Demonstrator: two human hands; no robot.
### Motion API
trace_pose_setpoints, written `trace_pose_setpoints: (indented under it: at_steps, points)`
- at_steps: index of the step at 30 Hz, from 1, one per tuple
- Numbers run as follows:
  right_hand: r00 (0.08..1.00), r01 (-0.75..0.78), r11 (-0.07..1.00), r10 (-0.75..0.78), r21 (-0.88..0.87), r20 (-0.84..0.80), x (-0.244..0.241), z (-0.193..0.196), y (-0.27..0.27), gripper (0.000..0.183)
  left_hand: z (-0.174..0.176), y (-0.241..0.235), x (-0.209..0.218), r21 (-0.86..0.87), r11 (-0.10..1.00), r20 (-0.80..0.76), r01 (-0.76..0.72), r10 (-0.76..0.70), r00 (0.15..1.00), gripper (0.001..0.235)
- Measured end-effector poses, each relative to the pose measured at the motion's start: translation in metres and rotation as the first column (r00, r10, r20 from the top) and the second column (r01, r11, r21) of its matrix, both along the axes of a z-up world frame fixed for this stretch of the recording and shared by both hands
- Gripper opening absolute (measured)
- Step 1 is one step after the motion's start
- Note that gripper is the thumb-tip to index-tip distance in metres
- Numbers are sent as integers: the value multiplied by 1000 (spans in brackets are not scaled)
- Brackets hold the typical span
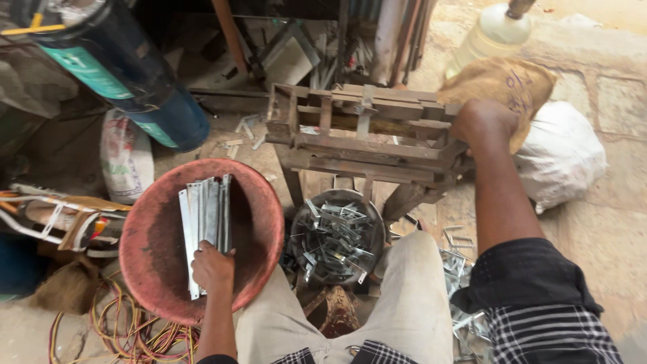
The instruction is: The person bends metal strips using a manual jig and places the finished brackets into a container.
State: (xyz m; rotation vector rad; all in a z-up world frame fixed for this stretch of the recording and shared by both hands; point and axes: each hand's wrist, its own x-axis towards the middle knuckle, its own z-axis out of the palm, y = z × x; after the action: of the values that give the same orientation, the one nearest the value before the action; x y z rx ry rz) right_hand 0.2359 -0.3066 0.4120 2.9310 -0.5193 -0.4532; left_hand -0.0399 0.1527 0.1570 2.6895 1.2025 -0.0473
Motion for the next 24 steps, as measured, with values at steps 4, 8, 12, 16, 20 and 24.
trace_pose_setpoints:
  at_steps: [4,8,12,16,20,24]
  points:
    - [999,19,1000,-18,25,-50,-3,1,2,31,-23,13,-8,10,1000,93,26,-27,995,32]
    - [993,87,996,-84,28,-83,-3,8,7,30,-15,6,-14,3,1000,165,-17,16,986,26]
    - [994,88,995,-86,40,-61,-8,11,9,29,-2,8,-20,-131,985,288,-110,144,947,22]
    - [998,55,998,-53,39,-31,-9,10,10,28,1,9,-11,-770,632,413,90,385,825,18]
    - [1000,5,1000,-5,-1,24,-7,0,3,32,-3,-34,8,-890,58,428,452,449,785,55]
    - [995,-1,1000,0,5,96,-3,-11,0,38,-8,-107,32,-931,-12,352,365,233,907,46]
